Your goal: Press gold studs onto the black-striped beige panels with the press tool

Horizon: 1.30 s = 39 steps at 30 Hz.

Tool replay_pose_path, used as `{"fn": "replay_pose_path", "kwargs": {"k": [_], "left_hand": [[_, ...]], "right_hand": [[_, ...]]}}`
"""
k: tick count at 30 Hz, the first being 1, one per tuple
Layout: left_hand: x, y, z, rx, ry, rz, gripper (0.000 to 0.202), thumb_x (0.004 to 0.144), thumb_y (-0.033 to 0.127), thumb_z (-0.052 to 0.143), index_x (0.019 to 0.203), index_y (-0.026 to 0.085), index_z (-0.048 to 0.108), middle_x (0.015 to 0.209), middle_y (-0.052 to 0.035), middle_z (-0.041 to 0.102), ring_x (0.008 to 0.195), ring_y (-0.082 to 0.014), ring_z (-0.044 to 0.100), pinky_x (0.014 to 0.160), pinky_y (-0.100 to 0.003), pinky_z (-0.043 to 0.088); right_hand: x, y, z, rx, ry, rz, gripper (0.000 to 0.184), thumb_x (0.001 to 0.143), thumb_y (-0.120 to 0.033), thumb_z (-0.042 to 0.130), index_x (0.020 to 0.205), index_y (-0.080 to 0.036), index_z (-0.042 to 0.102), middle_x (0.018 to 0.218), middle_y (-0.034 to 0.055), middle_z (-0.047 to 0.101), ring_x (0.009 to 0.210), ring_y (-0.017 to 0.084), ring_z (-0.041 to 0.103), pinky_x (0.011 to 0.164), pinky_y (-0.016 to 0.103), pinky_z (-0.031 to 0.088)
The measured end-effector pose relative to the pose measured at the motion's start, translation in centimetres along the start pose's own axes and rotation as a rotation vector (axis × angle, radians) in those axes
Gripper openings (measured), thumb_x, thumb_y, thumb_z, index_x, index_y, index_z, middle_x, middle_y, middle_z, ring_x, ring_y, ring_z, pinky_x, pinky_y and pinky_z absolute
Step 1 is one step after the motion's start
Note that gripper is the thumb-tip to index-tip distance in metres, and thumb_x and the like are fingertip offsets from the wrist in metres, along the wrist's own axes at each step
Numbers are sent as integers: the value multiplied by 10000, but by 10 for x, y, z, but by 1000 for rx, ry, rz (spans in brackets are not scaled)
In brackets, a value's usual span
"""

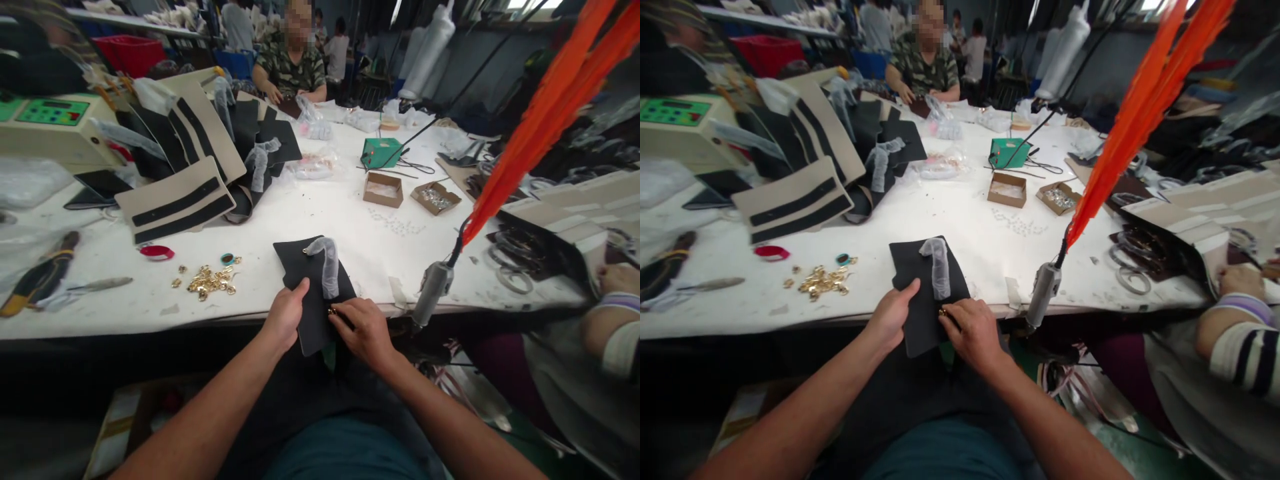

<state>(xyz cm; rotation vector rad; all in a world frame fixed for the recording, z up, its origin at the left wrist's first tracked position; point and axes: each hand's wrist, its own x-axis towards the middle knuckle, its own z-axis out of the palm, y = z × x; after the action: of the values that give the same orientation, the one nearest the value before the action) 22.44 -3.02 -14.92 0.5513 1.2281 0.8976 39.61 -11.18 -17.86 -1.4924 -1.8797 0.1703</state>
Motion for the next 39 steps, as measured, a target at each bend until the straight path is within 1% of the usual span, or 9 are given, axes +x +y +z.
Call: {"fn": "replay_pose_path", "kwargs": {"k": [7,16,19,22,27,30,33,36,39], "left_hand": [[5,-5,3,2,44,5,445,693,530,908,857,190,674,609,7,645,587,-213,646,598,-339,525],[7,-1,5,26,-14,-26,331,748,445,871,797,180,679,631,-42,689,549,-228,643,581,-362,525],[6,3,4,4,-84,-51,308,775,436,844,835,162,716,685,-90,739,562,-256,674,576,-387,553],[-3,5,-3,-4,-183,-37,342,771,444,859,897,141,764,765,-129,781,649,-292,728,651,-411,590],[-31,8,-18,134,-344,148,393,831,445,846,1100,162,804,1066,-136,827,1134,-356,741,1055,-447,541],[-45,12,-26,221,-385,167,383,825,407,862,1138,192,813,1207,-125,804,1318,-366,653,1186,-461,448],[-53,14,-31,294,-472,144,417,869,435,820,1223,216,795,1349,-105,750,1350,-365,633,1228,-473,408],[-59,13,-33,304,-486,117,463,872,452,814,1270,219,777,1382,-99,732,1357,-380,627,1230,-489,412],[-62,15,-36,169,-458,87,508,834,432,848,1286,215,767,1352,-102,749,1395,-388,595,1252,-512,388]], "right_hand": [[-3,2,11,143,29,22,162,1018,-250,669,1118,-254,797,962,62,781,877,229,713,810,402,543],[18,27,-18,1,-268,-443,339,1055,-181,519,1313,-250,726,1049,97,761,884,240,651,751,404,535],[9,27,-25,64,-203,-343,359,1033,-245,626,1388,-279,668,1130,92,738,966,239,679,822,412,568],[0,19,-31,193,-4,-124,412,996,-251,695,1404,-287,642,1165,97,696,1023,234,685,866,405,589],[29,6,-47,319,268,151,235,1009,-261,666,1239,-264,708,1111,75,688,962,208,672,855,390,573],[60,3,-60,375,269,181,206,990,-318,692,1180,-255,742,1164,85,701,1058,231,677,919,412,570],[82,0,-65,406,245,172,271,925,-341,769,1185,-267,763,1298,94,674,1242,261,634,1082,456,512],[88,-2,-62,472,169,230,308,881,-318,799,1185,-281,767,1387,90,642,1274,261,628,1029,427,537],[85,-2,-57,506,115,254,235,864,-245,784,1097,-270,787,1324,82,676,1227,247,652,933,379,553]]}}
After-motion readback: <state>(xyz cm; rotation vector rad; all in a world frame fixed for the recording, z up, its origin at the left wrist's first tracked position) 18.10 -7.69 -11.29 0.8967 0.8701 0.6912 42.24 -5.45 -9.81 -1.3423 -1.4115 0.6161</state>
